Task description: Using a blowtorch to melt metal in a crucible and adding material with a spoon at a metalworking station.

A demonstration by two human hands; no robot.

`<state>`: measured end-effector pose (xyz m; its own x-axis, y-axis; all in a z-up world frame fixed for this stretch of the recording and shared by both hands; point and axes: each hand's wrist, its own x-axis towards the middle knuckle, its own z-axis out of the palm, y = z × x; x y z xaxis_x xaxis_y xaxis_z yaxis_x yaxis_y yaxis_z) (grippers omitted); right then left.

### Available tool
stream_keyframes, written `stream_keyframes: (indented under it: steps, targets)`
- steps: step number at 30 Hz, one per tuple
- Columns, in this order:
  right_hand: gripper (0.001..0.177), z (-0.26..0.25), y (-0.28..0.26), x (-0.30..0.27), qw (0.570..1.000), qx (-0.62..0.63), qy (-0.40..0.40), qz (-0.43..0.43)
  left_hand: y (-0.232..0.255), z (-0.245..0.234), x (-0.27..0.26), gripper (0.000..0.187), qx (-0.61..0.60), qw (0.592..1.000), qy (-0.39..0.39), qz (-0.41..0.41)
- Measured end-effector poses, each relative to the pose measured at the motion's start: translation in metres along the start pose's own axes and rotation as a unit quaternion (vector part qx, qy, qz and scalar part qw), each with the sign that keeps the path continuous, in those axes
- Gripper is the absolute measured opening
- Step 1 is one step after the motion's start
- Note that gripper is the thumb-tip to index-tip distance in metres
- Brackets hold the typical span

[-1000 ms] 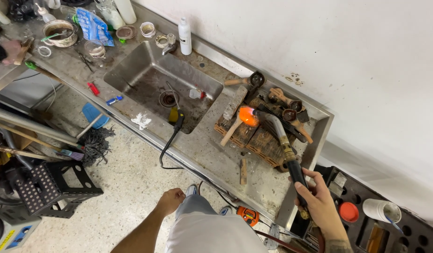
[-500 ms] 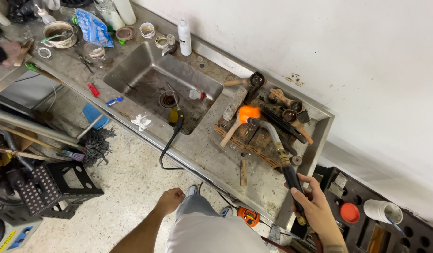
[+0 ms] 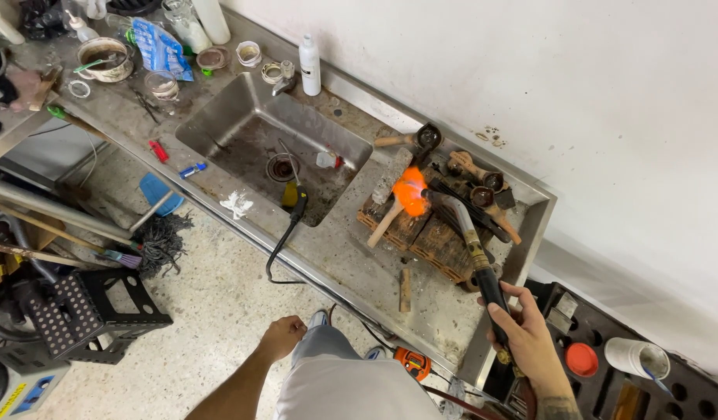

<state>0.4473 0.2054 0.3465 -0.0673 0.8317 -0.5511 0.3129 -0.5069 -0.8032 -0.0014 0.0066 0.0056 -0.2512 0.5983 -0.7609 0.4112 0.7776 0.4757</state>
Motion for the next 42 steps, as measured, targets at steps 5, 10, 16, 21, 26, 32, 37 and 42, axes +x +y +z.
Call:
stream_keyframes:
  steps: [5, 10, 16, 21, 26, 32, 37, 42]
  targets:
    - [0.037, -0.002, 0.011, -0.002, 1.000, -0.005, -0.001, 0.019, 0.005, -0.002, 0.000, 0.032, -0.008, 1.000, -0.001, 0.004]
    - [0.044, 0.005, 0.012, -0.013, 1.000, 0.001, -0.005, 0.028, 0.016, -0.004, 0.004, 0.034, 0.009, 1.000, 0.003, 0.029]
    - [0.045, 0.003, 0.021, -0.009, 1.000, -0.012, -0.022, 0.003, 0.022, -0.005, 0.009, 0.035, 0.013, 0.999, 0.007, 0.042]
    - [0.041, 0.010, -0.005, -0.016, 1.000, -0.002, -0.015, 0.002, 0.039, -0.016, 0.006, 0.033, -0.001, 0.998, 0.015, 0.061]
    - [0.039, 0.008, -0.006, -0.014, 1.000, 0.001, -0.002, 0.003, 0.063, -0.032, 0.009, 0.025, -0.031, 0.991, 0.044, 0.123]
    - [0.038, 0.005, 0.002, -0.018, 0.999, -0.024, 0.013, 0.027, 0.091, -0.050, 0.031, 0.030, -0.097, 0.974, 0.104, 0.174]
    - [0.048, 0.002, 0.015, -0.019, 1.000, 0.000, -0.002, 0.031, 0.128, -0.071, 0.020, 0.082, -0.029, 0.963, 0.132, 0.232]
    - [0.044, 0.005, 0.009, -0.029, 0.999, -0.004, -0.001, 0.034, 0.225, -0.127, -0.044, 0.081, -0.131, 0.958, 0.089, 0.241]
